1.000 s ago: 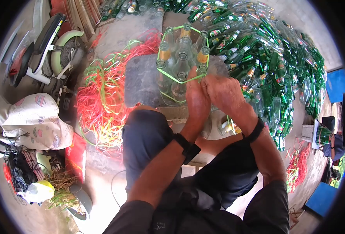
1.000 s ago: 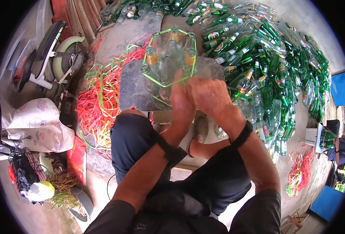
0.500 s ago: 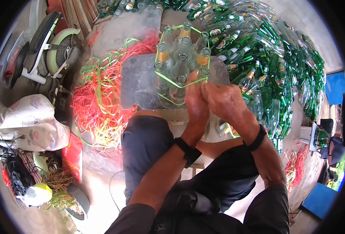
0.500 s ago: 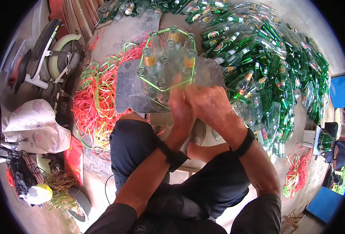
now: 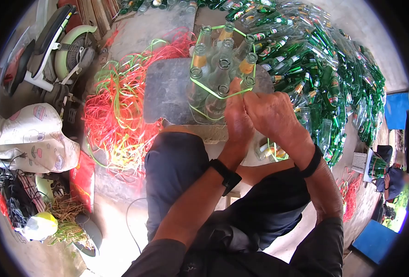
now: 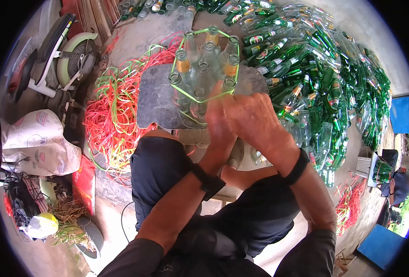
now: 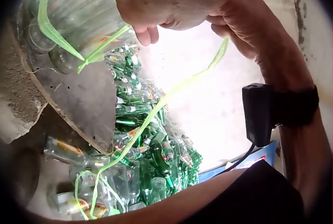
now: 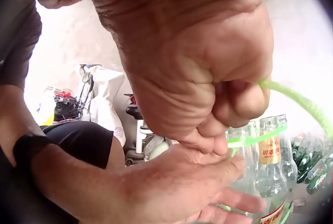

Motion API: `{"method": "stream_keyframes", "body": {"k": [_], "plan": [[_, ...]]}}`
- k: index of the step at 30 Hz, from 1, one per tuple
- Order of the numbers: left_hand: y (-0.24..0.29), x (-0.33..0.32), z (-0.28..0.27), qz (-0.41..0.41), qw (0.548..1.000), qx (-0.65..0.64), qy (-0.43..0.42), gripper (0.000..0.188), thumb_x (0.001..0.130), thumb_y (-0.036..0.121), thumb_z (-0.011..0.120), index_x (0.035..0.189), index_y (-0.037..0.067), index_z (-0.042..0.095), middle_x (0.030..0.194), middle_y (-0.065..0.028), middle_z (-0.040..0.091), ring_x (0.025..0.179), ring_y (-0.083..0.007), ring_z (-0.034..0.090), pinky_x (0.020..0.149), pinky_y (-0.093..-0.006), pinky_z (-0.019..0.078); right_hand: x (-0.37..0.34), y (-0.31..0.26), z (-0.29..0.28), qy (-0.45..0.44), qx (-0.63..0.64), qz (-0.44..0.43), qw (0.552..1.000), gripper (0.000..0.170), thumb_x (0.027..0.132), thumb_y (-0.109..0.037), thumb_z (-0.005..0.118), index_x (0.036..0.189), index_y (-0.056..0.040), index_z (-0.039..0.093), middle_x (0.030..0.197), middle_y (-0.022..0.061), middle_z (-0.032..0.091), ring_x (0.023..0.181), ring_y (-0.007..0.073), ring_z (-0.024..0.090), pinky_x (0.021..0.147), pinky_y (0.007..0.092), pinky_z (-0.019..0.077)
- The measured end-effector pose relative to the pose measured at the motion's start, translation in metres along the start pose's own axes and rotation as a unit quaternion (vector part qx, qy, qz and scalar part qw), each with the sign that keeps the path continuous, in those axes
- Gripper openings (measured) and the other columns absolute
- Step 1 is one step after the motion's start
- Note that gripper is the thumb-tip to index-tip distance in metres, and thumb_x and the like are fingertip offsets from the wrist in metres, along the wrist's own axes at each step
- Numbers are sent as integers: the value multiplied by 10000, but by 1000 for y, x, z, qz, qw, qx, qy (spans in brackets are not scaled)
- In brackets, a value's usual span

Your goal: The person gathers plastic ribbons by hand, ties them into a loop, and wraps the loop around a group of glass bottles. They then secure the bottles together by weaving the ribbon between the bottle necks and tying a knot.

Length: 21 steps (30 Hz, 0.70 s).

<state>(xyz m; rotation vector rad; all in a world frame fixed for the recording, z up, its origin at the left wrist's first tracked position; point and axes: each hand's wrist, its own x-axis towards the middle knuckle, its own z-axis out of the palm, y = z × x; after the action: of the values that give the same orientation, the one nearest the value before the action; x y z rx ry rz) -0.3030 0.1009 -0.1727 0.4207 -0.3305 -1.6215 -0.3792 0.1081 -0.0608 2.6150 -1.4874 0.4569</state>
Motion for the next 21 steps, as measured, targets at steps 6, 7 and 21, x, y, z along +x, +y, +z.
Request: {"method": "stream_keyframes", "body": {"k": [6,7,21], "plan": [[-5,4,-5,-46,992,-111,-50,471,1051,164,489,1495,32,402,1106,-20,582,1022,-136,590,898,-312,506,24,-2,-20,-56,-35,-58,996,81,808,-88,649,799,-81,569,613,81,611,561,308,650,483,422,488],[-4,2,-2,-32,996,-73,-35,449,1053,169,484,1479,45,416,1111,-21,582,1034,-149,598,913,-318,507,26,2,-18,-59,-34,-59,996,81,808,-88,649,799,-81,569,613,81,611,561,308,650,483,422,488],[-7,1,-12,244,827,506,-10,452,1016,45,570,1443,-47,453,995,-195,614,700,-245,661,611,-341,555,91,55,-12,-190,68,-146,968,59,764,-88,639,725,-45,649,661,174,589,672,370,636,614,468,488]]}}
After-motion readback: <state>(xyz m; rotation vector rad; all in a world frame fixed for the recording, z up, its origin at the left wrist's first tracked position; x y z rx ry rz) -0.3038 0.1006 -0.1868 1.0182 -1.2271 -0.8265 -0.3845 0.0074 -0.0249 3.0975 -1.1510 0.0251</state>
